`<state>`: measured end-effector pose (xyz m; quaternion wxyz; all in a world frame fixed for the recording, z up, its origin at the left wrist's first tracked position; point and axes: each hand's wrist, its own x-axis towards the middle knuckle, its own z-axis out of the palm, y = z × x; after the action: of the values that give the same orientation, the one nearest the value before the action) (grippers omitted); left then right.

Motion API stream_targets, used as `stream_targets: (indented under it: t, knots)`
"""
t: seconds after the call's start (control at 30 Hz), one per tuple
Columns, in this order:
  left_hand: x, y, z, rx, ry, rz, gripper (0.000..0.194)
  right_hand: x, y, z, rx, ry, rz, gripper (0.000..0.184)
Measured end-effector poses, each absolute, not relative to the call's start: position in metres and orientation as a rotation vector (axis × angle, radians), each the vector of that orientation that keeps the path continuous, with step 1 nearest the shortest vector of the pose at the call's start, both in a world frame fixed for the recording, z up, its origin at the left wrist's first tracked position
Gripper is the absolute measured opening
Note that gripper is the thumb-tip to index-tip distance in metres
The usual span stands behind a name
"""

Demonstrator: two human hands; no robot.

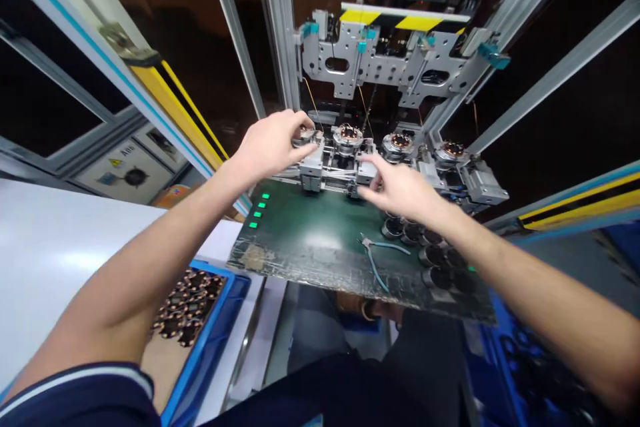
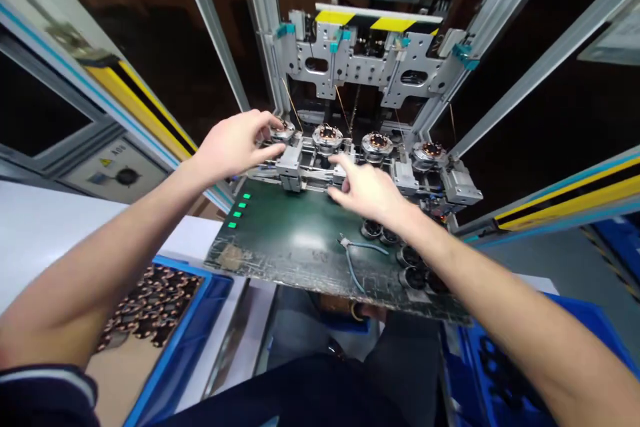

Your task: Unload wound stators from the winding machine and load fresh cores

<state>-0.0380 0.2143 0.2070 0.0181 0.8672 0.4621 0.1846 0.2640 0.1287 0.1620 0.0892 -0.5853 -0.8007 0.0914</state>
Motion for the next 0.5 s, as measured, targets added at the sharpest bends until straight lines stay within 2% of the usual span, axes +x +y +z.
stream_targets:
  t: [0.07, 0.13, 0.27, 0.33, 0.5]
  knots:
    - [-0.044, 0.271, 0.204, 2.78, 1.62, 0.29, 0.052, 0.24, 0.192, 0.184, -1.897, -2.351, 0.158, 0.069]
    - [-0.044, 0.31, 0.195, 2.815, 1.709, 0.087, 0.058, 0.22, 0.244, 0.194, -2.163, -2.316, 0.275, 0.065]
    - [-0.032, 0.342, 0.178, 2.756, 1.76, -0.077, 0.073, 0.204, 0.304, 0.192, -2.368, -2.331, 0.718, 0.024]
    - [-0.023, 0.351, 0.172, 2.706, 1.78, -0.14, 0.085, 0.201, 0.316, 0.188, -2.43, -2.321, 0.846, 0.014]
    - [-0.006, 0.38, 0.164, 2.595, 1.782, -0.418, 0.099, 0.191, 0.325, 0.196, -2.449, -2.294, 0.781, 0.022]
